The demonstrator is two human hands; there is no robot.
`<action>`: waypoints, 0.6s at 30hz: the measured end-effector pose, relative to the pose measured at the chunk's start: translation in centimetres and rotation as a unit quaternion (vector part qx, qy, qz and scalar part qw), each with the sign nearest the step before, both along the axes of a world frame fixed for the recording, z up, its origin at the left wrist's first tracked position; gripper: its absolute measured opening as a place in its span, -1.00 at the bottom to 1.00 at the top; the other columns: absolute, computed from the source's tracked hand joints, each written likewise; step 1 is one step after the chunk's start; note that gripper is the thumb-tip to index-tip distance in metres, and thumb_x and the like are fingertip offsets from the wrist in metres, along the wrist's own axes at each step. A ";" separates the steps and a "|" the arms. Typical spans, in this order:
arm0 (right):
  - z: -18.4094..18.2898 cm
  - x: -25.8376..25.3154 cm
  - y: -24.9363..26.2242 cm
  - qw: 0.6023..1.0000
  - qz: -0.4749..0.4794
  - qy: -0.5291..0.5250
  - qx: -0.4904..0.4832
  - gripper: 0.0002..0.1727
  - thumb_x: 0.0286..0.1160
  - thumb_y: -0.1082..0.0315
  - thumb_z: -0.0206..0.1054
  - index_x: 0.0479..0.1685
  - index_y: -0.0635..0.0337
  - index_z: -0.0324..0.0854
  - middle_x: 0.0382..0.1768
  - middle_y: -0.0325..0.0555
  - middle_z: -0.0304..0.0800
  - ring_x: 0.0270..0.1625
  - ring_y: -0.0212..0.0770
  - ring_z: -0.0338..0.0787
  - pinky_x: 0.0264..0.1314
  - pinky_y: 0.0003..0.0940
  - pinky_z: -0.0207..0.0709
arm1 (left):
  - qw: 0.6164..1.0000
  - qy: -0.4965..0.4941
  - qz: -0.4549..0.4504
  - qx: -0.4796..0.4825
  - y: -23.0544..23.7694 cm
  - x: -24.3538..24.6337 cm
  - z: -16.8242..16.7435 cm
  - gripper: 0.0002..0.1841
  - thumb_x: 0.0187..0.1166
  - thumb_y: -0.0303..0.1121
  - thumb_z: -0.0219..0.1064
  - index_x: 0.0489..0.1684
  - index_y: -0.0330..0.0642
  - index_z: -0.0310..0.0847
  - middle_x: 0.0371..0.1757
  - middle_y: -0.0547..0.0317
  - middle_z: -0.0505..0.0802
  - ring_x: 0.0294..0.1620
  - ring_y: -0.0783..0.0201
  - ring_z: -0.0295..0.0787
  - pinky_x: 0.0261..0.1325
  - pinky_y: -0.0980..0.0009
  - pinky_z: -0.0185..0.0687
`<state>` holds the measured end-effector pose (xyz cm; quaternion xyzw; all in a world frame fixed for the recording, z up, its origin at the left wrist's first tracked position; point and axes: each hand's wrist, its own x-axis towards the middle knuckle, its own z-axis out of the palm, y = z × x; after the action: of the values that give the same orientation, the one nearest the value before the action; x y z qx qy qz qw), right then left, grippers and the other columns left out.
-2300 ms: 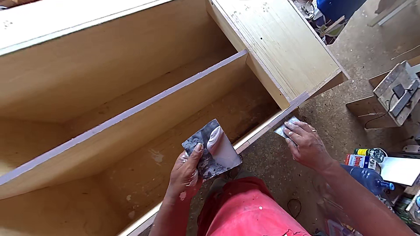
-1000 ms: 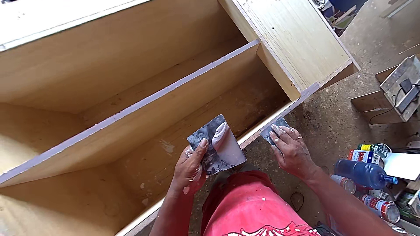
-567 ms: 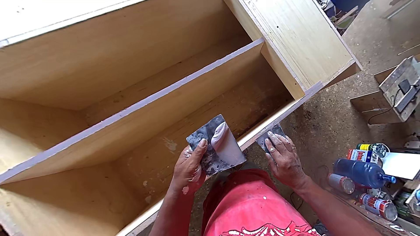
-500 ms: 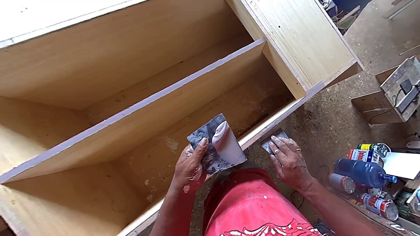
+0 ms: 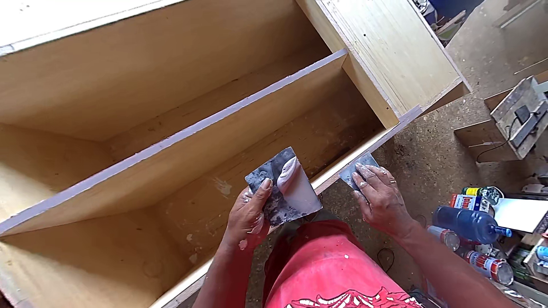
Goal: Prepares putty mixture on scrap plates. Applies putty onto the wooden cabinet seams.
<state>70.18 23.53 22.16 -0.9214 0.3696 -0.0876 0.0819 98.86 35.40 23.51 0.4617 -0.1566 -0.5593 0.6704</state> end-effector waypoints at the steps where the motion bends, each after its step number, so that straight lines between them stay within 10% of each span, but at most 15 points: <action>1: -0.6 0.3 0.0 1.000 0.002 0.000 -0.001 -0.53 0.72 0.10 0.12 0.44 0.07 0.70 0.62 -0.09 0.58 0.72 0.02 0.44 0.78 0.20 0.18 | 1.000 0.000 0.000 -0.001 0.1 0.0 0.0 -0.76 0.80 -0.29 0.09 0.00 -0.11 0.72 -0.26 0.15 0.89 -0.26 0.38 0.87 -0.11 0.43 0.85; 18: -0.9 -0.2 -0.1 0.999 0.008 0.035 0.020 -0.52 0.72 0.11 0.08 0.43 0.05 0.71 0.61 -0.12 0.59 0.70 0.03 0.47 0.73 0.20 0.25 | 1.000 0.000 0.006 -0.005 1.3 -0.1 0.1 -0.74 0.81 -0.31 0.06 0.02 -0.13 0.71 -0.24 0.13 0.89 -0.23 0.36 0.88 -0.08 0.41 0.85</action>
<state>69.97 23.39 21.29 -0.9252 0.3662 -0.0472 0.0881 98.79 36.72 23.65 0.4593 -0.1568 -0.5540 0.6764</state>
